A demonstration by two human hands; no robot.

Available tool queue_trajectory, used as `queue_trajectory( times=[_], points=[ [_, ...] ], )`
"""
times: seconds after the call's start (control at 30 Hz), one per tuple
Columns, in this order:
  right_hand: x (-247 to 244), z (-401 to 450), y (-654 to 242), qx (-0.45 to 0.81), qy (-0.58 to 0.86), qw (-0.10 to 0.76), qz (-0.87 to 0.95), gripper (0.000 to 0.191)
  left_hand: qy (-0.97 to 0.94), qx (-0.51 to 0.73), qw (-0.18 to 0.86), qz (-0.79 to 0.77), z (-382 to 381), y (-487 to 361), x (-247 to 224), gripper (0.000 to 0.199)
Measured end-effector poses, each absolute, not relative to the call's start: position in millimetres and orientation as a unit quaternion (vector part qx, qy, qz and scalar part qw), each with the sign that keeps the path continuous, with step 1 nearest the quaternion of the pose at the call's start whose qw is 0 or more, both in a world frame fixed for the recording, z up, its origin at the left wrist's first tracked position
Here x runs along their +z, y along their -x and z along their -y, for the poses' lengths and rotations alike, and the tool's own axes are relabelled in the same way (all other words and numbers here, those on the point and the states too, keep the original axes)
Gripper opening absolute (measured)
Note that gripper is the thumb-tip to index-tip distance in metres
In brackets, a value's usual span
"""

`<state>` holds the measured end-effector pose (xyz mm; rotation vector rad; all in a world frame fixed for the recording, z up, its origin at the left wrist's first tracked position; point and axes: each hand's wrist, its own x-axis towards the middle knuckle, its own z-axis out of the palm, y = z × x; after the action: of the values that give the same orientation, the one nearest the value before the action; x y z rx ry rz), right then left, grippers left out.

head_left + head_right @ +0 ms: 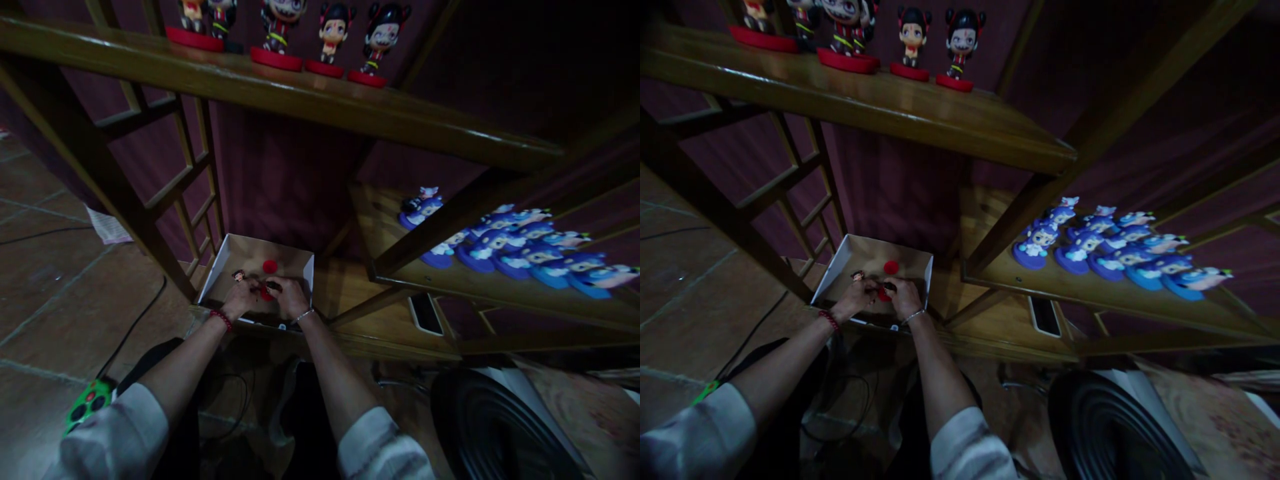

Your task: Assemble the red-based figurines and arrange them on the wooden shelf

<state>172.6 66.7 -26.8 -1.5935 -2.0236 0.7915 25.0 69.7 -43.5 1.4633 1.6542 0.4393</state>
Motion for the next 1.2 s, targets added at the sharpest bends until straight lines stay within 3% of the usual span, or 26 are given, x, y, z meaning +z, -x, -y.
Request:
queue_trajectory(
  times=[0.4, 0.93, 1.2],
  points=[
    [-21, -63, -171, 0.278, 0.595, 0.267, 0.705, 0.029, -0.359, 0.328, 0.677, -0.553, -64, -34, -27, 0.02],
    [-17, -52, -164, 0.331, 0.57, 0.297, 0.691, 0.027, -0.336, 0.315, 0.69, -0.558, -56, -28, -14, 0.022],
    [3, -38, -166, 0.283, 0.569, 0.318, 0.703, 0.035, -0.319, 0.386, 0.692, -0.521, -43, -34, -2, 0.018]
  ],
)
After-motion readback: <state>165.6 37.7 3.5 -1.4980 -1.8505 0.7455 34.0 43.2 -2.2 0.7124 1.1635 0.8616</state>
